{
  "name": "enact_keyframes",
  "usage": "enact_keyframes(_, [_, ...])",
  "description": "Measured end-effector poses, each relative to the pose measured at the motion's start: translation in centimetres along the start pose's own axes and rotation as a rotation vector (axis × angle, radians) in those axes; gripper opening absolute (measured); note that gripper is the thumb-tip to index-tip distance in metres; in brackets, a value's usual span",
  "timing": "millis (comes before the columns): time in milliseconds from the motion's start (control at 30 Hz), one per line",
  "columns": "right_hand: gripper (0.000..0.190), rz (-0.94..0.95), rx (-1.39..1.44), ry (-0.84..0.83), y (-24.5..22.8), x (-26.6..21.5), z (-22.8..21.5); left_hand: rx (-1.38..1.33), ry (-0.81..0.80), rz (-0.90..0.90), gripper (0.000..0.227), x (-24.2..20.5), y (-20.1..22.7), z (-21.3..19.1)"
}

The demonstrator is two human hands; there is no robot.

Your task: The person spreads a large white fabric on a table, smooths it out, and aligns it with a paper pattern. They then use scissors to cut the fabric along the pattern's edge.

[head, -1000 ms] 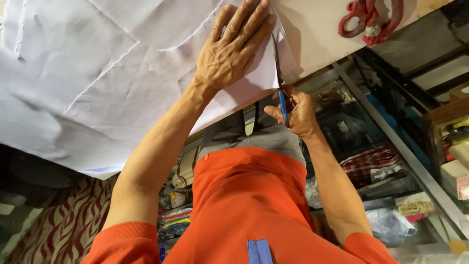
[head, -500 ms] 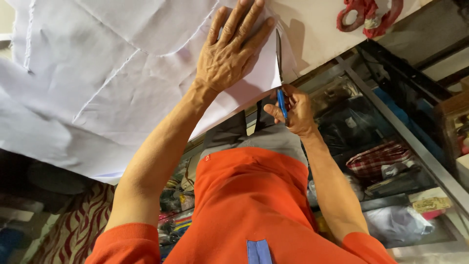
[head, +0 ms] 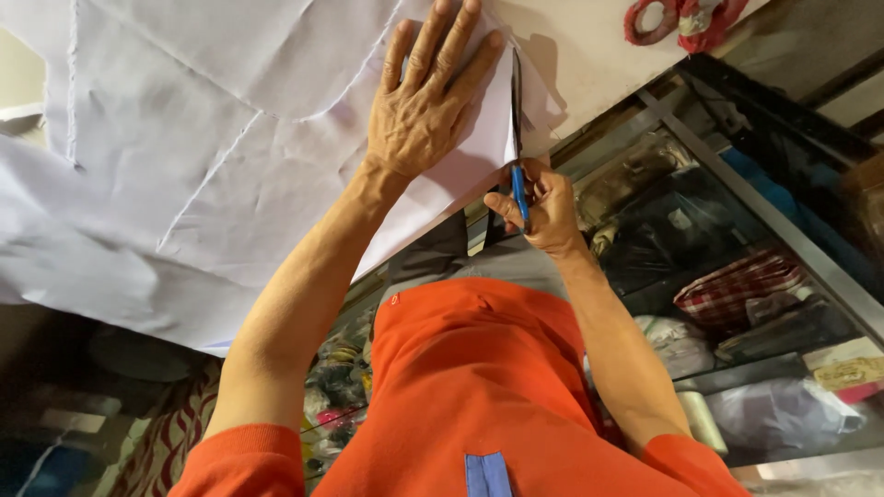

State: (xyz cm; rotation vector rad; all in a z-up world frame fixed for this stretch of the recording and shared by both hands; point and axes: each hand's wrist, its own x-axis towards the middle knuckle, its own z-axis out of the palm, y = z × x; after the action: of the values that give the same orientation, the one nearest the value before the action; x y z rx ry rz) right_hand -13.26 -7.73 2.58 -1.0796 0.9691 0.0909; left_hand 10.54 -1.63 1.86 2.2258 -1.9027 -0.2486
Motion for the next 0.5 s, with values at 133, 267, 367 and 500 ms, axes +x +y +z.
enact_keyframes(133, [0.037,0.062,0.082,0.012,-0.2,-0.1,0.4,0.013,0.047,0.005,0.039,-0.1,0.0,0.3])
enact_keyframes(267, [0.030,0.003,0.025,0.000,-2.5,0.0,0.8,0.012,0.031,0.006,0.040,-0.1,0.1,0.4])
enact_keyframes(367, [0.030,-0.029,0.003,0.024,-2.7,0.5,0.9,0.062,0.119,0.018,0.041,-0.1,0.1,0.7])
enact_keyframes(500, [0.030,-0.101,-0.063,0.064,-1.8,0.7,1.4,0.030,0.085,0.002,0.037,0.0,0.1,0.4])
